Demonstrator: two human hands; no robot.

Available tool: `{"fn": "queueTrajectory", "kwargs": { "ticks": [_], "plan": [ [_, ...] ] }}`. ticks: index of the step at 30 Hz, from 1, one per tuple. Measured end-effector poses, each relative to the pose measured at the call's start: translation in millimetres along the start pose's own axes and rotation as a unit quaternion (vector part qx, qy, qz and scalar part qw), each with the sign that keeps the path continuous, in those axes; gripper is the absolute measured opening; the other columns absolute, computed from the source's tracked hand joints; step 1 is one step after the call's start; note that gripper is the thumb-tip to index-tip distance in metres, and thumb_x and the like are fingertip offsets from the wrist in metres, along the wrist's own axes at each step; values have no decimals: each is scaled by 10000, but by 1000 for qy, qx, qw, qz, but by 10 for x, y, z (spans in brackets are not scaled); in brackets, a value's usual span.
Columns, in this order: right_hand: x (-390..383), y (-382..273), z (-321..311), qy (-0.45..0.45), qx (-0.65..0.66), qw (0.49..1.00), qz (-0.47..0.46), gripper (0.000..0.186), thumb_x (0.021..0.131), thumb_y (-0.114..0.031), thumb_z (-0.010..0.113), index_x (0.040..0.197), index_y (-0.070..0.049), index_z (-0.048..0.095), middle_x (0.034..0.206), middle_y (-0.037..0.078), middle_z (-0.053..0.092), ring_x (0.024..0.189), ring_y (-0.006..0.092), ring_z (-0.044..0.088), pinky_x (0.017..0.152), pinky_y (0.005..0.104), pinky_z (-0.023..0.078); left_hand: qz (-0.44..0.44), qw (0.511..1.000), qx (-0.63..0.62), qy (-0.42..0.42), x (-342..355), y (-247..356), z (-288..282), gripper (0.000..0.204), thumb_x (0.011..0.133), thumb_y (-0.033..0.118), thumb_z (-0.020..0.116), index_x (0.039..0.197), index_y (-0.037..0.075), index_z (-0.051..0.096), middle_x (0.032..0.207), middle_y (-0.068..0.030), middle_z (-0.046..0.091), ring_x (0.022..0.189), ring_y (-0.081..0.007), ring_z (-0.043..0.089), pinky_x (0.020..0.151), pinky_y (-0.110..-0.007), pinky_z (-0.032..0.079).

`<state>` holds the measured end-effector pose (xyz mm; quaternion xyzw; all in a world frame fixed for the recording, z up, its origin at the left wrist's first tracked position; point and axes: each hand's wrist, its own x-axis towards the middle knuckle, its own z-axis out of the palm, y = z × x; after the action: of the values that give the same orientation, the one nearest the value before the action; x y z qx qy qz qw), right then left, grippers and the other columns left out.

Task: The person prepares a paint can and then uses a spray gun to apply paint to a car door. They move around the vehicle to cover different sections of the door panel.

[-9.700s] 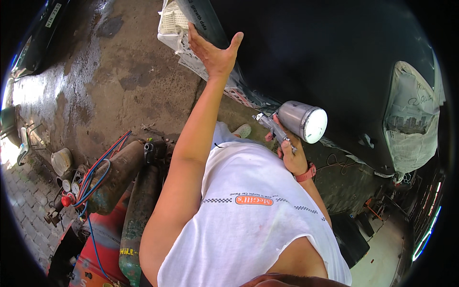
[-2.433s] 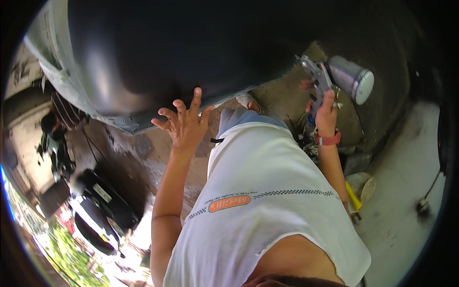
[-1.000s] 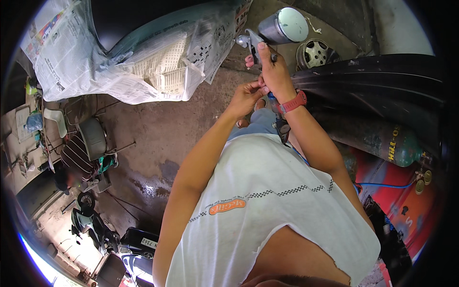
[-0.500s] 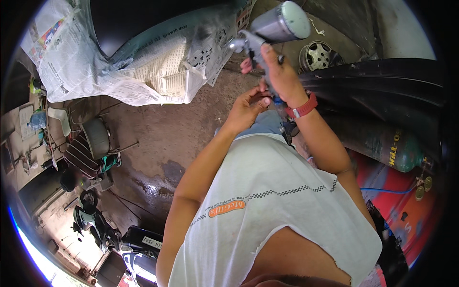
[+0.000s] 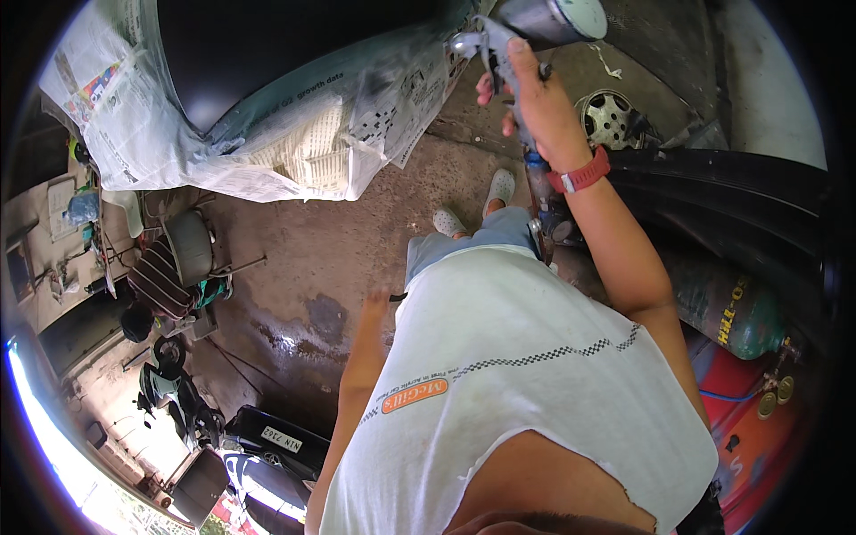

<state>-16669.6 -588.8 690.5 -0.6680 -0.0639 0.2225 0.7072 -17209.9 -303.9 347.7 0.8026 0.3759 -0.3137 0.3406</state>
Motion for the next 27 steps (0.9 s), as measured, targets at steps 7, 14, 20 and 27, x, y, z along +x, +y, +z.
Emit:
{"fn": "queueTrajectory", "kwargs": {
  "ticks": [7, 14, 20, 27],
  "plan": [
    [-252, -446, 142, -211, 65, 975, 11, 619, 1085, -568, 397, 1369, -63, 614, 884, 51, 690, 816, 95, 648, 466, 215, 499, -185, 946, -262, 46, -407, -17, 304, 625, 991, 489, 658, 1381, 2, 611, 1148, -132, 729, 934, -202, 696, 873, -351, 541],
    [243, -230, -188, -149, 2, 989, 8, 678, 1073, -613, 361, 1397, -61, 586, 857, 46, 705, 734, 107, 676, 456, 215, 492, -48, 969, -235, 52, -427, 1560, -238, 585, 1012, 410, 659, 1404, -16, 581, 1231, -163, 704, 1023, -212, 692, 920, -352, 533],
    [803, 121, -821, 0, -17, 999, 49, 703, 1024, -671, 441, 1184, -24, 665, 875, 74, 718, 744, 137, 697, 449, 257, 469, 1, 957, -262, 122, -191, 1499, -264, 539, 1015, 337, 664, 1416, -10, 572, 1324, -195, 677, 1190, -256, 660, 1017, -366, 503],
    [1375, 386, -1333, 123, -30, 990, 58, 676, 1014, -653, 477, 1145, -19, 670, 914, 96, 744, 799, 165, 719, 476, 298, 493, -90, 975, -195, 63, -402, 1263, -258, 501, 1007, 310, 668, 1405, 14, 594, 1281, -168, 703, 1142, -243, 683, 984, -360, 517]
  ]
}}
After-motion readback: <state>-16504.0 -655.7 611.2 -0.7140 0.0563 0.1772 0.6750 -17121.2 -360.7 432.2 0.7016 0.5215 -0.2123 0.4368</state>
